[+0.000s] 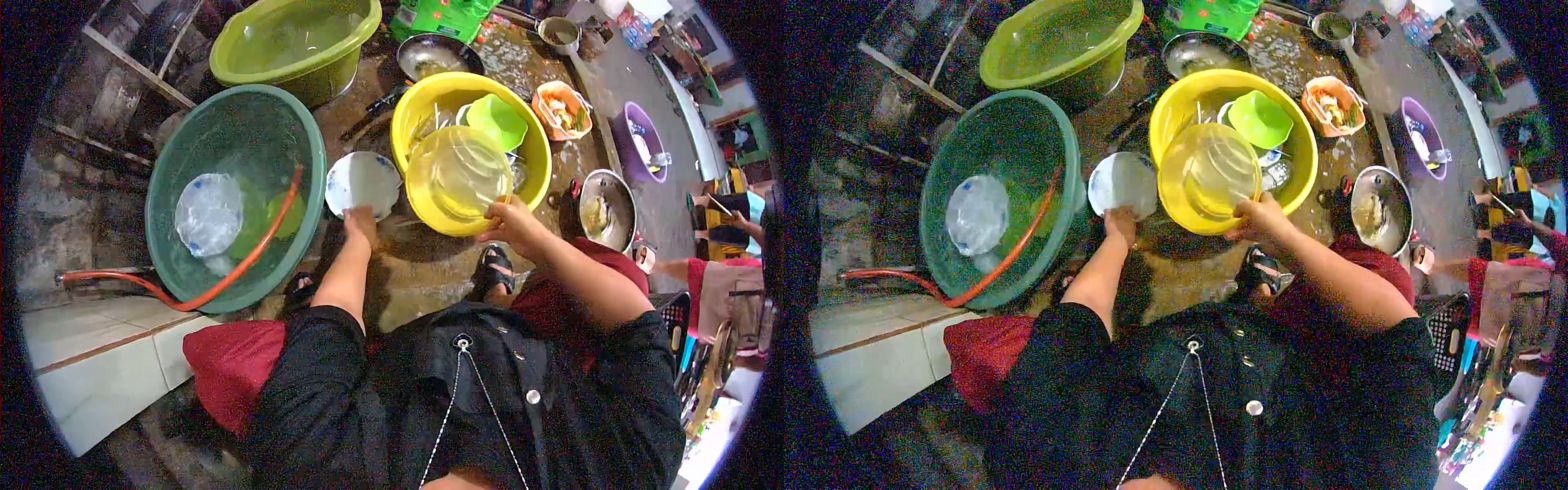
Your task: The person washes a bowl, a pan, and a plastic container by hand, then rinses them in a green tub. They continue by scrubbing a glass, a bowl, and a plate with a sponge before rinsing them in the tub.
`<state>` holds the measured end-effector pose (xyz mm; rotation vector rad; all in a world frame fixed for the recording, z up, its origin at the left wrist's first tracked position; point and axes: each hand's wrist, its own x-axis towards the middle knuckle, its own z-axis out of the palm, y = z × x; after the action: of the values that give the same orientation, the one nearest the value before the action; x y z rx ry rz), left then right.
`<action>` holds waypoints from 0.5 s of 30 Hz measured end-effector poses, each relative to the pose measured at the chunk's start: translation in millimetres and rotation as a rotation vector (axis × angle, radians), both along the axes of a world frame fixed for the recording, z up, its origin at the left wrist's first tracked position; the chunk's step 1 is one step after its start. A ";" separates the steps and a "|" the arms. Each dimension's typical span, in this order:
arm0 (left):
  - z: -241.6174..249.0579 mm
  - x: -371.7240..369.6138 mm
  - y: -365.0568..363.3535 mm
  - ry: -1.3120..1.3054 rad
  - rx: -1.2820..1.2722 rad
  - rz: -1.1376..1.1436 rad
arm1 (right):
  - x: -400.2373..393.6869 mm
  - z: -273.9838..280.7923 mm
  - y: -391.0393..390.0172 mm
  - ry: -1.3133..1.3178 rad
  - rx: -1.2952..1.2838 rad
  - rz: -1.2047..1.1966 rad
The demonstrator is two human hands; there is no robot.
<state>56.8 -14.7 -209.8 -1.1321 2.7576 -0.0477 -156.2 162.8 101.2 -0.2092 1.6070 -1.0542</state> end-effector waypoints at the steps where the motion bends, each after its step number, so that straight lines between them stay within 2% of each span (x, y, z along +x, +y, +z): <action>1: 45.9 1.4 6.1 -0.187 0.108 -0.024 | 3.8 1.4 -4.3 0.010 -0.005 -0.005; 4: 41.7 -1.7 -8.5 -0.216 0.191 -0.110 | -1.4 -9.1 -13.3 0.003 -0.050 0.048; 6: 50.0 0.0 -6.3 -0.224 0.115 -0.193 | -1.7 -13.1 -15.1 0.027 0.044 0.021; 9: 71.3 -12.6 5.4 -0.209 0.230 -0.186 | 1.7 -4.2 -16.7 0.041 0.026 0.038; 12: 76.4 -21.4 13.3 -0.192 0.082 -0.282 | -7.0 -12.0 -15.6 0.051 0.026 0.057; 14: 78.8 -24.3 19.2 0.126 0.176 -0.146 | -11.5 -14.6 -13.8 0.028 -0.054 0.076; 15: 97.8 -22.8 23.2 0.347 0.210 -0.169 | -13.3 -18.2 -12.4 0.045 -0.050 0.040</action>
<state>34.0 8.5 -111.9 -0.9252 3.0583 0.4477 -169.4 150.5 83.0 -0.2989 1.6112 -1.0667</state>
